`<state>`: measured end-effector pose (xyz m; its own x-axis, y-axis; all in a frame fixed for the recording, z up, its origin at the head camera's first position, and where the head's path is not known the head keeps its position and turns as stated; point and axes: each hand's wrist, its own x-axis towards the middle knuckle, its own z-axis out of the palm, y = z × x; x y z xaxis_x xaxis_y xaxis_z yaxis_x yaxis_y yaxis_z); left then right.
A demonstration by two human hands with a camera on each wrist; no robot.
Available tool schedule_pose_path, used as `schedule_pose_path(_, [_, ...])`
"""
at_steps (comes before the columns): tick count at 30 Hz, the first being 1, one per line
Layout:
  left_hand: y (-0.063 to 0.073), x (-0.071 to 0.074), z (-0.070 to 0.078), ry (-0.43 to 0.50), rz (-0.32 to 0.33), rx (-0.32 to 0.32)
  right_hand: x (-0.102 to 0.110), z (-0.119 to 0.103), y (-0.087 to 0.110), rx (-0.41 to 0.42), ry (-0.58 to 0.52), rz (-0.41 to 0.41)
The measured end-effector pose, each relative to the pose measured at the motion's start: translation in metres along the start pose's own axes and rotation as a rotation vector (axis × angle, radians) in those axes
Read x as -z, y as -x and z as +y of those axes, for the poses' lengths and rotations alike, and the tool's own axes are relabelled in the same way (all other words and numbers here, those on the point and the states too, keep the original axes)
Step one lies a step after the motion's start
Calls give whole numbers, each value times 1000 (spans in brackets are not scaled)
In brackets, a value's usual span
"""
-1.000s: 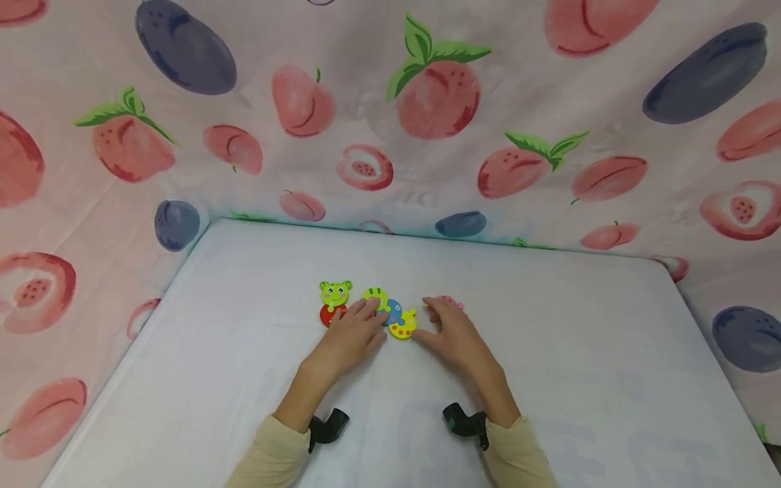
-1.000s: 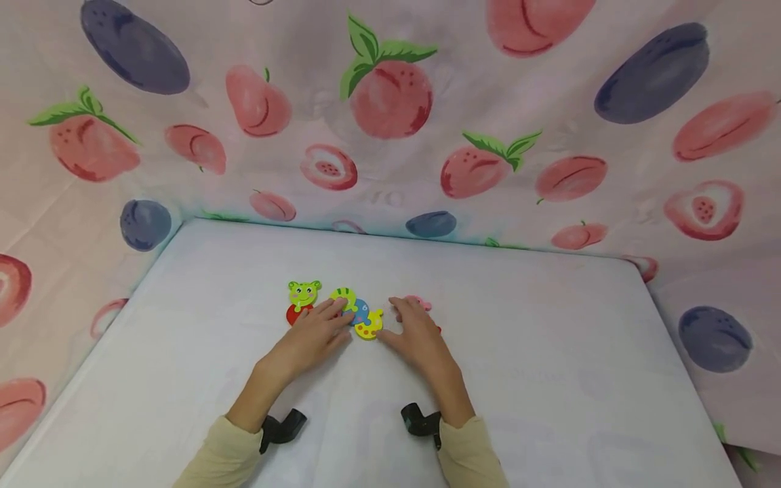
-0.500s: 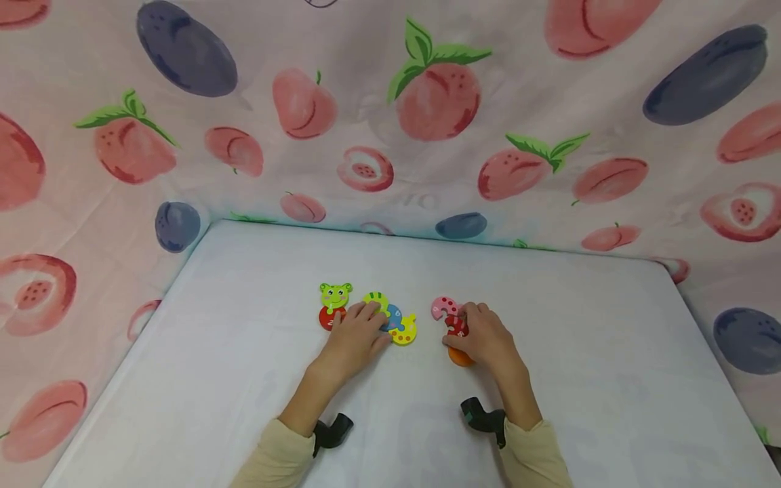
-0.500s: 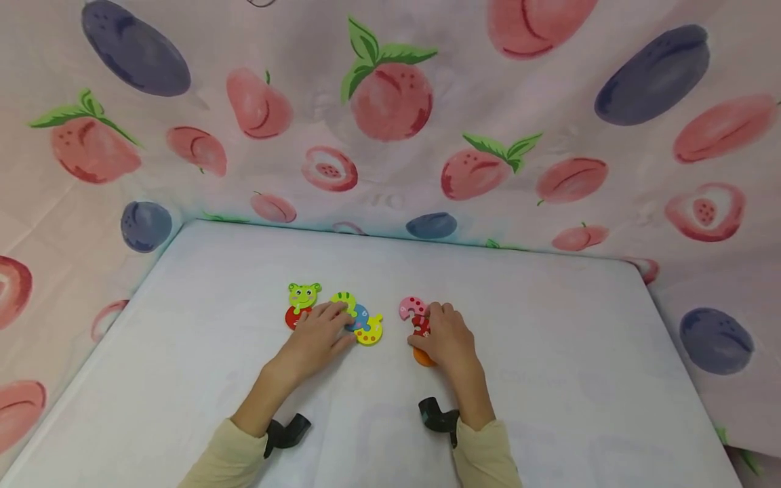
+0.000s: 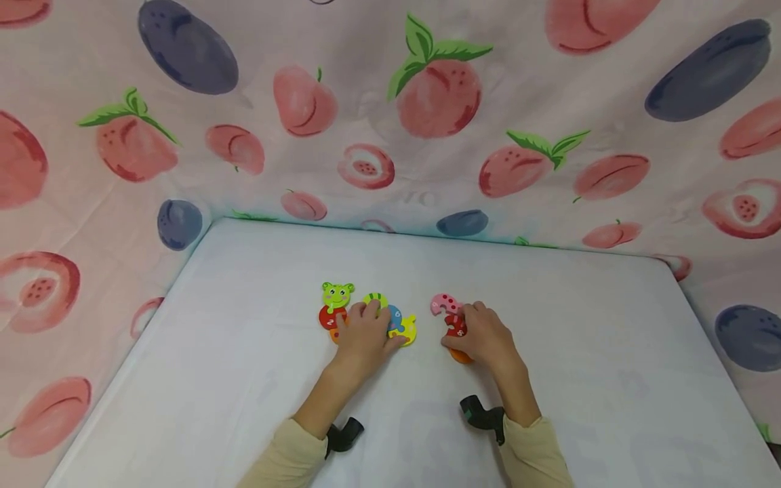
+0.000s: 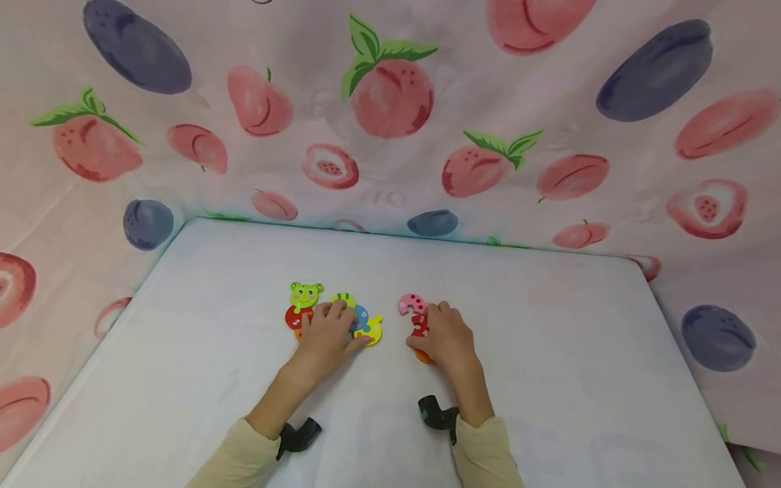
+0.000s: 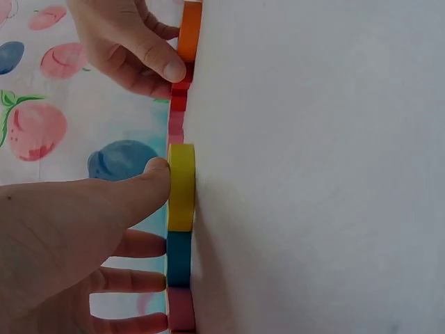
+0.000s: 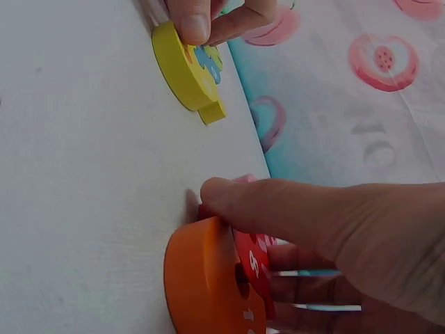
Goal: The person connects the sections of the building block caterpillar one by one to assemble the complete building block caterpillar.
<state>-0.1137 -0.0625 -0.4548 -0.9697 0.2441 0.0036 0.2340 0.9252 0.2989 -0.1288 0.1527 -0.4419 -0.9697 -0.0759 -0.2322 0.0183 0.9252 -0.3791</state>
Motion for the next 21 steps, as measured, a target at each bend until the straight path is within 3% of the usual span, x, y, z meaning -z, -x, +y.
schedule_pose_path(11, [0,-3,2,-23,29,-2,1,3,-1,138,-56,-29])
schedule_pose_path(21, [2,-4,3,-30,-3,7,-16,-11,-7,435,-239,119])
